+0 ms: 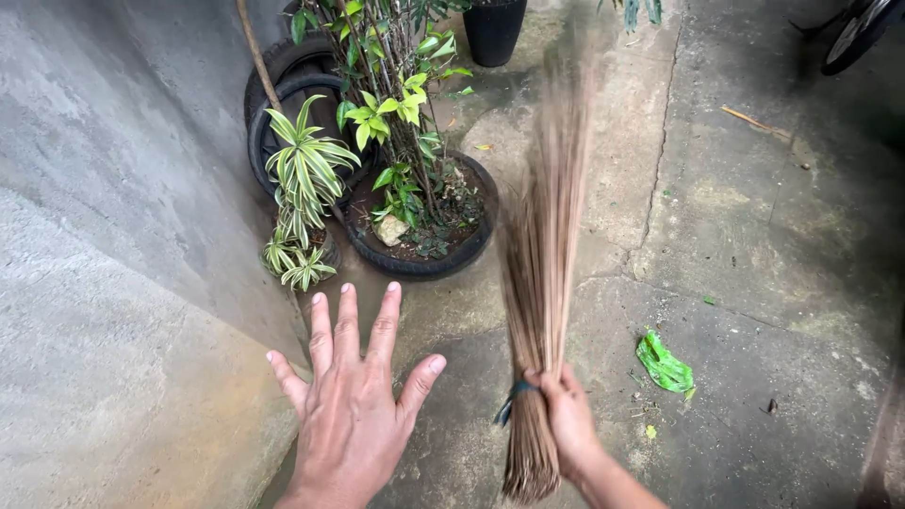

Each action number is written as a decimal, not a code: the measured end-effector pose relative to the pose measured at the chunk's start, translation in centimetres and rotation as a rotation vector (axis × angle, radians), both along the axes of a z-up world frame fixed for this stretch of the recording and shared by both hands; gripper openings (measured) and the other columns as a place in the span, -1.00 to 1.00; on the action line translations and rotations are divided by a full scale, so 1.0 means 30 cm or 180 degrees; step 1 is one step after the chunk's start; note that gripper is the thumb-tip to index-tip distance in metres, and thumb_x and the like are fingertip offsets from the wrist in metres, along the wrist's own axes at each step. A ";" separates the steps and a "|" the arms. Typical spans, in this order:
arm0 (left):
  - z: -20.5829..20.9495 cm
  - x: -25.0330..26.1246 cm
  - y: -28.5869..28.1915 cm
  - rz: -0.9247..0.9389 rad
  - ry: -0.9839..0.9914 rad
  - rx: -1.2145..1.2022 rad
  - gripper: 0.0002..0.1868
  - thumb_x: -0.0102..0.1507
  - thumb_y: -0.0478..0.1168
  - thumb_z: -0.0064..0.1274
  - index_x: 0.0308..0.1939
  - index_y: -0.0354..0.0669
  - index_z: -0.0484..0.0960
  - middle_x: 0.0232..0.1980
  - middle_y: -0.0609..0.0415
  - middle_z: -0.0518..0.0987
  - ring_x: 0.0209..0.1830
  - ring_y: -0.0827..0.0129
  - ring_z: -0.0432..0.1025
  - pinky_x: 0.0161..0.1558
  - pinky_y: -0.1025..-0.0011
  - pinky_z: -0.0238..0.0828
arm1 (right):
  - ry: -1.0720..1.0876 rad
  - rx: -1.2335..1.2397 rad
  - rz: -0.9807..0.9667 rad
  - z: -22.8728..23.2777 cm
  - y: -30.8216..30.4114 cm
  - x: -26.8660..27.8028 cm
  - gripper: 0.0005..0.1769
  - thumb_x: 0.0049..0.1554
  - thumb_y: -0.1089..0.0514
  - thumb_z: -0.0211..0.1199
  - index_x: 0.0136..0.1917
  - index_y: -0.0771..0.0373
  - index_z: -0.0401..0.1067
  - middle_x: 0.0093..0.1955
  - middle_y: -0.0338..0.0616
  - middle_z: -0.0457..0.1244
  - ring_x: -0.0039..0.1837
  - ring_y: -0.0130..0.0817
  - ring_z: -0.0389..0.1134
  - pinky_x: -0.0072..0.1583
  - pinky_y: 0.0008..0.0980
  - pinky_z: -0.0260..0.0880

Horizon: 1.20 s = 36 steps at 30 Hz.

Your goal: The person sweeps a concrete walkway and around potted plants using a broom made of sticks. They use the broom to push a green leaf and other debris along the ground.

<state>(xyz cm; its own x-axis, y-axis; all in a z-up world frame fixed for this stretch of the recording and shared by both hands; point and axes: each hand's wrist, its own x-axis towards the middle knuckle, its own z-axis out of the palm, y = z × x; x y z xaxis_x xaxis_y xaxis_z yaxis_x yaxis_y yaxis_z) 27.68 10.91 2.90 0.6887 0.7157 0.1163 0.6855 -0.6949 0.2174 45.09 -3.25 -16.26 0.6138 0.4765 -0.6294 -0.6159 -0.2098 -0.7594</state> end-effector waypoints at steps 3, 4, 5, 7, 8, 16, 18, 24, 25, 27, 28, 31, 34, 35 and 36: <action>0.000 0.028 -0.003 -0.0008 0.0103 -0.0118 -0.08 0.20 0.39 -0.17 0.59 0.26 0.02 0.61 -0.18 -0.07 0.62 -0.19 -0.36 0.22 -0.71 -0.47 | 0.0269 0.0165 0.0291 -0.046 0.004 0.033 -0.48 0.14 -0.06 0.10 0.26 0.28 0.29 -0.16 0.05 0.31 -0.29 -0.24 0.36 -0.25 -0.27 0.48; 0.000 0.030 -0.005 -0.0018 0.0153 -0.0130 -0.08 0.20 0.39 -0.18 0.59 0.27 0.01 0.61 -0.18 -0.08 0.62 -0.19 -0.38 0.22 -0.72 -0.49 | 0.0535 0.0251 0.0499 -0.073 0.010 0.053 -0.42 0.16 -0.11 0.07 0.27 0.35 0.29 -0.15 0.05 0.32 -0.29 -0.25 0.35 -0.26 -0.33 0.46; 0.002 0.027 -0.005 -0.0013 0.0160 -0.0127 -0.08 0.20 0.39 -0.18 0.59 0.27 0.01 0.61 -0.18 -0.08 0.62 -0.19 -0.38 0.22 -0.72 -0.49 | 0.0542 0.0254 0.0504 -0.021 0.030 0.084 -0.42 0.16 -0.11 0.07 0.27 0.35 0.29 -0.15 0.05 0.32 -0.29 -0.25 0.35 -0.26 -0.33 0.46; 0.004 0.021 -0.009 -0.0051 0.0097 -0.0098 -0.08 0.21 0.39 -0.18 0.59 0.25 0.02 0.61 -0.21 -0.08 0.61 -0.22 -0.38 0.22 -0.72 -0.49 | 0.1175 0.0084 0.0468 0.083 0.064 0.143 -0.37 0.12 -0.13 0.04 0.37 0.20 0.25 -0.19 -0.07 0.28 -0.34 -0.32 0.23 -0.33 -0.40 0.29; 0.008 0.015 -0.012 -0.0049 0.0103 -0.0092 -0.08 0.21 0.39 -0.18 0.59 0.25 0.02 0.61 -0.21 -0.08 0.61 -0.22 -0.38 0.22 -0.72 -0.49 | 0.1181 0.0090 0.0471 0.023 0.054 0.212 -0.37 0.12 -0.13 0.04 0.37 0.20 0.25 -0.19 -0.07 0.28 -0.34 -0.32 0.23 -0.33 -0.40 0.29; 0.014 -0.020 -0.014 0.0046 0.0085 0.0010 -0.09 0.18 0.39 -0.15 0.57 0.28 0.06 0.61 -0.19 -0.06 0.62 -0.19 -0.33 0.23 -0.70 -0.45 | 0.0037 0.0327 -0.0336 -0.205 -0.060 0.402 -0.43 0.16 0.01 0.18 0.32 0.39 0.25 -0.12 0.11 0.32 -0.24 -0.17 0.41 -0.29 -0.28 0.45; -0.003 -0.017 -0.021 0.0003 0.0024 0.0038 -0.09 0.19 0.39 -0.15 0.58 0.26 0.07 0.61 -0.20 -0.04 0.62 -0.20 -0.31 0.24 -0.69 -0.43 | -0.0121 0.0059 -0.0137 -0.032 -0.066 0.281 -0.48 0.16 -0.04 0.13 0.28 0.30 0.26 -0.11 0.09 0.34 -0.23 -0.17 0.42 -0.26 -0.24 0.48; -0.035 0.042 -0.052 -0.0131 -0.0062 0.0061 -0.08 0.18 0.40 -0.15 0.58 0.26 0.07 0.60 -0.19 -0.03 0.61 -0.21 -0.28 0.24 -0.69 -0.42 | 0.0242 0.0429 0.0380 -0.007 -0.097 0.025 -0.37 0.15 -0.16 0.06 0.22 0.45 0.31 -0.07 0.20 0.38 -0.21 -0.17 0.45 -0.22 -0.23 0.49; -0.035 0.047 -0.059 -0.0197 -0.0112 0.0089 -0.08 0.19 0.40 -0.16 0.58 0.25 0.07 0.60 -0.19 -0.02 0.60 -0.24 -0.28 0.24 -0.69 -0.41 | 0.0572 0.0597 0.0300 -0.062 -0.104 0.000 -0.29 0.17 -0.14 0.11 0.26 0.59 0.37 -0.05 0.23 0.41 -0.20 -0.19 0.46 -0.19 -0.28 0.50; -0.019 0.056 -0.058 -0.0207 -0.0105 0.0047 -0.08 0.19 0.40 -0.16 0.58 0.26 0.07 0.60 -0.19 -0.03 0.60 -0.23 -0.29 0.24 -0.69 -0.43 | 0.0947 0.0697 0.0262 -0.136 -0.082 0.041 -0.32 0.17 -0.12 0.11 0.24 0.59 0.31 -0.10 0.21 0.38 -0.23 -0.16 0.44 -0.21 -0.27 0.50; -0.011 0.062 -0.057 -0.0200 -0.0101 0.0009 -0.08 0.19 0.41 -0.16 0.58 0.27 0.07 0.61 -0.19 -0.04 0.61 -0.22 -0.30 0.24 -0.69 -0.45 | 0.1319 0.0803 0.0243 -0.172 -0.072 0.064 -0.33 0.17 -0.11 0.11 0.22 0.58 0.25 -0.15 0.19 0.35 -0.26 -0.14 0.43 -0.23 -0.26 0.51; -0.011 0.067 -0.051 -0.0244 -0.0134 0.0058 -0.09 0.20 0.41 -0.19 0.59 0.28 0.07 0.61 -0.22 -0.04 0.62 -0.18 -0.28 0.26 -0.67 -0.44 | 0.1425 0.0508 -0.0316 -0.186 -0.094 0.137 -0.49 0.17 0.08 0.15 0.26 0.47 0.26 -0.16 0.16 0.33 -0.26 -0.14 0.39 -0.23 -0.28 0.45; -0.023 0.065 -0.048 -0.0367 -0.0080 0.0135 -0.07 0.21 0.42 -0.21 0.59 0.25 0.05 0.60 -0.28 -0.06 0.61 -0.21 -0.29 0.23 -0.69 -0.46 | 0.1117 -0.0093 -0.0589 -0.195 -0.177 0.186 -0.48 0.15 0.02 0.21 0.27 0.40 0.33 -0.13 0.17 0.35 -0.29 -0.14 0.36 -0.27 -0.28 0.43; -0.025 0.062 -0.043 -0.0381 -0.0076 0.0134 -0.07 0.21 0.42 -0.21 0.59 0.25 0.05 0.60 -0.28 -0.06 0.61 -0.21 -0.29 0.23 -0.69 -0.46 | 0.1121 -0.0091 -0.0602 -0.194 -0.203 0.191 -0.48 0.15 0.02 0.21 0.27 0.40 0.33 -0.13 0.17 0.35 -0.29 -0.14 0.36 -0.27 -0.28 0.43; -0.029 0.061 -0.041 -0.0404 -0.0070 0.0116 -0.08 0.21 0.42 -0.21 0.59 0.24 0.05 0.60 -0.29 -0.07 0.61 -0.21 -0.31 0.22 -0.69 -0.47 | 0.0548 -0.0164 -0.0492 -0.191 -0.236 0.197 -0.48 0.11 0.05 0.22 0.27 0.36 0.33 -0.14 0.15 0.34 -0.29 -0.14 0.37 -0.28 -0.24 0.45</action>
<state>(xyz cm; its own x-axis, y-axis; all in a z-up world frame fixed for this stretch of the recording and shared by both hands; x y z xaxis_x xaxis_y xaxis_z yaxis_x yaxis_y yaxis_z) 29.50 9.68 2.03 0.7704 0.6180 0.1568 0.5869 -0.7835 0.2044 51.00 -10.33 -21.98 0.5585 0.3497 -0.7522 -0.7632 -0.1386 -0.6311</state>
